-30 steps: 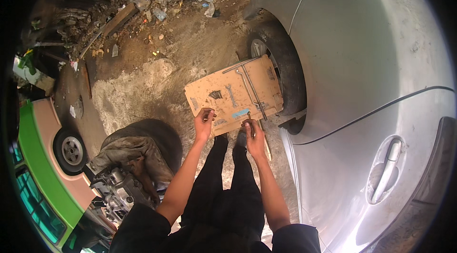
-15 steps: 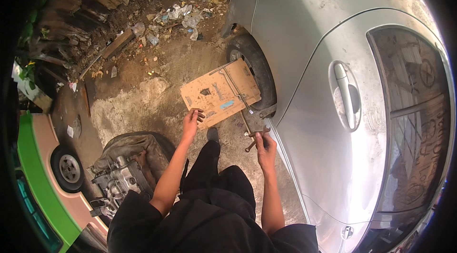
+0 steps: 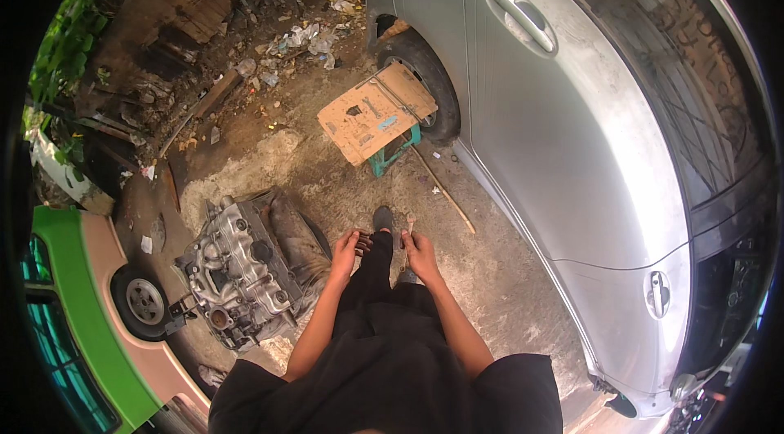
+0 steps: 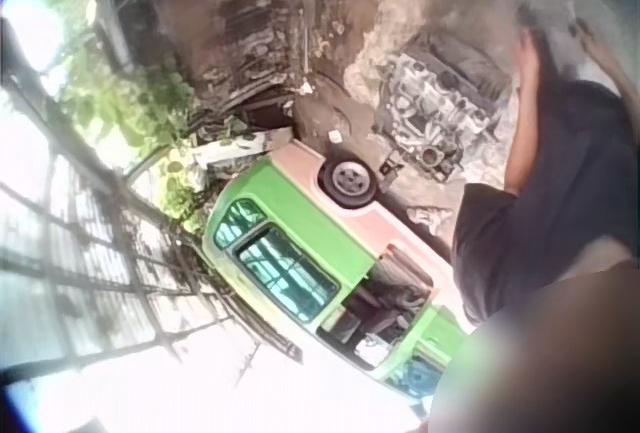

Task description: The person uses a wrench to tighten bolts on a car engine block resting on the ground. They repeatedly reposition the wrench and apply torque to fasteners on the side of the engine.

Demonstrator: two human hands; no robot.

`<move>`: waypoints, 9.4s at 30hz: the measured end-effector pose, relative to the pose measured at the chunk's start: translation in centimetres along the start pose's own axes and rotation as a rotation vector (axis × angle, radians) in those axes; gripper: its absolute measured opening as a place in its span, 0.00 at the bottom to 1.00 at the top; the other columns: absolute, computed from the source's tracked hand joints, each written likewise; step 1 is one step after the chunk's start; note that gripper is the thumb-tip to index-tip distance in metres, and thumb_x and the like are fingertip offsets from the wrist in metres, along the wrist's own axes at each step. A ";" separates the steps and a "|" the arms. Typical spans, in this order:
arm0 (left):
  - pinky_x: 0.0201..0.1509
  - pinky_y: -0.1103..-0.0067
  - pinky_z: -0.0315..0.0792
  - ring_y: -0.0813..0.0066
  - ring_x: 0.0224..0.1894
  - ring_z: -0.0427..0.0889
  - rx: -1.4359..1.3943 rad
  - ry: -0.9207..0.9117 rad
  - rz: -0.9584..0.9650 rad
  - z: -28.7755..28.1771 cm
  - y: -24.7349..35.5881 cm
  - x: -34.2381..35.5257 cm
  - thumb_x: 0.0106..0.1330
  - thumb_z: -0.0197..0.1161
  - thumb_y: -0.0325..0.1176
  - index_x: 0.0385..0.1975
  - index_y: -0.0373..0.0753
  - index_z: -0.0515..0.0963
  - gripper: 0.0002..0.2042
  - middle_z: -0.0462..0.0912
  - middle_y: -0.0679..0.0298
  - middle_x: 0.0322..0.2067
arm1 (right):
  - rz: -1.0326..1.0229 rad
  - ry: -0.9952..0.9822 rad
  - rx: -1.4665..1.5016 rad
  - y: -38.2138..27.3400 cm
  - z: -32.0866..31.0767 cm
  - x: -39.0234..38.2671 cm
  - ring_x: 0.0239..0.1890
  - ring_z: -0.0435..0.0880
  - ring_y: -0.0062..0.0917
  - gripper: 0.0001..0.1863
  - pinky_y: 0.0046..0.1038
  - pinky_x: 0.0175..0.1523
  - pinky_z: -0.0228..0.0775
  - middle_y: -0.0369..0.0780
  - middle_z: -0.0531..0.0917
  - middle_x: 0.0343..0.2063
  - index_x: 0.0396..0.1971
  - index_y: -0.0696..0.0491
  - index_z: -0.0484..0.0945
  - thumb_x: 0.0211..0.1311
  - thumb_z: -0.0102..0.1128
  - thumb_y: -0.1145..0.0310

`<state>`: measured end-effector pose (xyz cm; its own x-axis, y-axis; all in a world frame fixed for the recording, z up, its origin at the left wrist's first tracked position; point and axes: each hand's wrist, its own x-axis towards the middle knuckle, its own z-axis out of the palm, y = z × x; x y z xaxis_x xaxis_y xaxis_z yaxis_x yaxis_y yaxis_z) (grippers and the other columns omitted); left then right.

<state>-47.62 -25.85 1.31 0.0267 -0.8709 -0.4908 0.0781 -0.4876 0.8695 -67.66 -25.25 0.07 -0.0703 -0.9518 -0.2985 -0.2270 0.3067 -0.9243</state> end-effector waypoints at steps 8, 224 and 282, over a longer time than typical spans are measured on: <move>0.37 0.78 0.69 0.78 0.32 0.78 0.112 -0.226 0.082 -1.1 -2.4 -7.1 0.78 0.46 0.37 0.42 0.35 0.79 0.15 0.82 0.64 0.31 | -0.064 0.225 -0.033 0.5 -3.0 -9.5 0.19 0.63 0.17 0.24 0.27 0.26 0.56 0.32 0.67 0.15 0.21 0.57 0.74 0.74 0.51 0.55; 0.73 0.62 0.56 0.65 0.73 0.59 1.281 -0.594 1.065 -45.2 -11.2 -19.3 0.56 0.51 0.28 0.70 0.40 0.60 0.35 0.61 0.60 0.71 | 0.716 0.373 0.594 13.1 48.5 -23.5 0.36 0.87 0.47 0.17 0.39 0.34 0.88 0.59 0.81 0.39 0.42 0.73 0.73 0.66 0.51 0.71; 0.74 0.60 0.53 0.62 0.73 0.60 1.257 -0.598 1.099 -45.3 -11.4 -19.2 0.56 0.50 0.29 0.68 0.38 0.62 0.33 0.63 0.59 0.70 | 0.588 0.620 -0.152 15.3 51.3 -24.5 0.42 0.82 0.56 0.23 0.48 0.47 0.76 0.62 0.82 0.34 0.35 0.66 0.80 0.62 0.60 0.55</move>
<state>-3.89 -0.75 -1.67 -0.8189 -0.5594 0.1282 -0.4709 0.7826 0.4072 -19.62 2.90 -18.94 -0.7233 -0.4828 -0.4937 -0.1121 0.7876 -0.6060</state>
